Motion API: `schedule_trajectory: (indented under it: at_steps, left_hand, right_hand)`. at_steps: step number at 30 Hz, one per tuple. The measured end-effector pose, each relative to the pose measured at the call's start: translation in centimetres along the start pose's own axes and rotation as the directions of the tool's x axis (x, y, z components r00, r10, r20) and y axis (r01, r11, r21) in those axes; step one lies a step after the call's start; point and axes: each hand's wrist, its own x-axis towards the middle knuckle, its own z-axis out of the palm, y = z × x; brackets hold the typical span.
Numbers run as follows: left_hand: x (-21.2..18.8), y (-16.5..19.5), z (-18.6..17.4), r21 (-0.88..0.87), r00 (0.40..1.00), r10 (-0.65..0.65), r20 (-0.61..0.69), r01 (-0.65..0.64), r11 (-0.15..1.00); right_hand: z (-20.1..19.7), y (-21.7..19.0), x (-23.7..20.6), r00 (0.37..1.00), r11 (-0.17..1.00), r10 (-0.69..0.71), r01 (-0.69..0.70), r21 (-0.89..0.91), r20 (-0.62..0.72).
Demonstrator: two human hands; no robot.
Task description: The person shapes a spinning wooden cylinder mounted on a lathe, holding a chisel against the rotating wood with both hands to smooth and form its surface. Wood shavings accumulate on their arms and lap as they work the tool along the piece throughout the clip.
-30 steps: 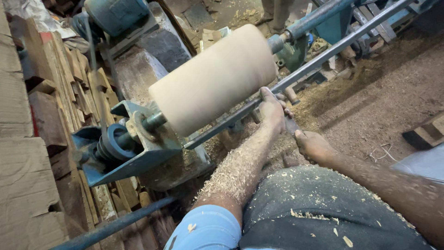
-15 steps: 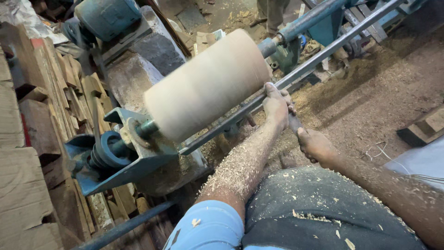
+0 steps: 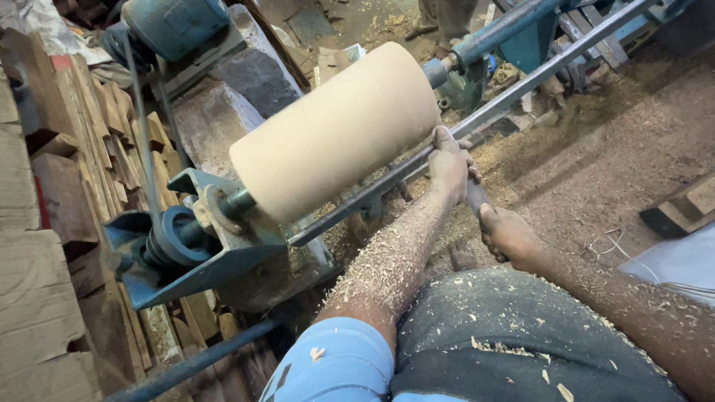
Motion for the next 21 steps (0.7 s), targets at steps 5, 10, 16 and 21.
schedule_trajectory:
  at_steps: [5,10,16,21]
  left_hand:
    - [0.5,-0.1,0.0,-0.002,0.999,-0.031,0.005,0.031,1.0]
    - [0.9,-0.1,0.1,-0.001,0.999,-0.02,0.025,0.02,1.0]
    - [0.7,0.4,0.6,-0.013,0.999,-0.023,0.037,0.024,1.0]
    - [0.4,0.6,0.8,0.015,0.999,-0.019,0.043,0.018,1.0]
  right_hand:
    - [0.0,-0.2,-0.5,1.0,1.0,-0.009,0.009,0.006,0.01]
    - [0.3,-0.6,-0.7,1.0,0.999,-0.015,0.015,0.036,0.012]
    - [0.5,-1.1,-0.8,1.0,0.997,0.026,-0.024,0.078,-0.015]
    - [-0.2,-1.4,-0.6,0.999,0.999,0.036,-0.036,0.001,-0.019]
